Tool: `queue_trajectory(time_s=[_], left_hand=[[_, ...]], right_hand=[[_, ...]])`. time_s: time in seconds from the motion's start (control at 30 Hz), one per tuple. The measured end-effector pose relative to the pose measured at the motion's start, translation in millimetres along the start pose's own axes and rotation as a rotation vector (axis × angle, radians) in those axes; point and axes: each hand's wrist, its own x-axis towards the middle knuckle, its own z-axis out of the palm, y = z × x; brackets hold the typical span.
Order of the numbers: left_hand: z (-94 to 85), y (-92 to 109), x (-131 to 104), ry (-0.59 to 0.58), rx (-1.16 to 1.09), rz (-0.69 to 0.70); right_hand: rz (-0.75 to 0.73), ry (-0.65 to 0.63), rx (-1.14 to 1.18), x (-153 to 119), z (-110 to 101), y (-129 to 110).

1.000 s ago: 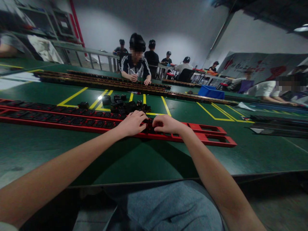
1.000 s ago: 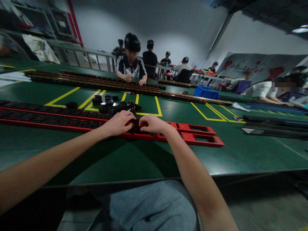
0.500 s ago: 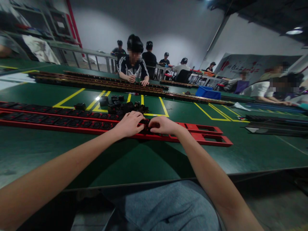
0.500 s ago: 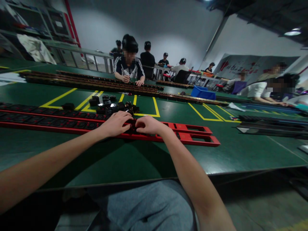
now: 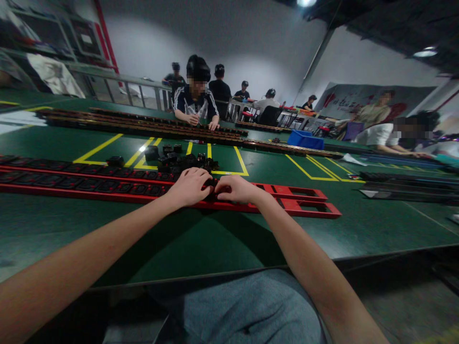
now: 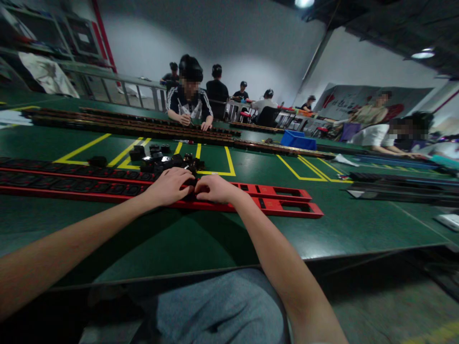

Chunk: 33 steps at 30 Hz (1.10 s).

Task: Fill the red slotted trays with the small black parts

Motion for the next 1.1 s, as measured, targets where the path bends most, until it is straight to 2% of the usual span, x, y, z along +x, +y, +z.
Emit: queue_trajectory(time_s=[0.13, 0.37, 0.63, 0.77, 0.9, 0.97, 1.1], left_hand=[[-0.2, 1.4, -0.7, 0.002, 0.026, -0.041], [-1.8, 0.2, 2.0, -0.097, 0.016, -0.035], [-3.0, 2.2, 1.7, -0.089, 0.035, -0.056], [-4.4, 5.3, 0.9, -0.050, 0.070, -0.108], [-5.1, 6.2, 2.3, -0.126, 0.083, -0.123], [-5.3, 6.1, 3.0, -0.135, 0.094, -0.124], [-4.9, 5.8, 3.6, -0.137, 0.111, -0.120]], right_hand=[[0.023, -0.016, -0.008, -0.3, -1.6, -0.6], [0.063, -0.039, 0.002, -2.1, -5.2, 1.7], [0.083, -0.034, -0.044, -2.6, -4.9, 4.2], [0.176, 0.129, -0.111, -6.2, -7.5, 14.2], [0.314, 0.342, -0.197, -7.5, -6.9, 30.6], [0.356, 0.386, -0.223, -7.4, -4.8, 37.8], [0.420, 0.390, -0.256, -6.5, 1.0, 45.5]])
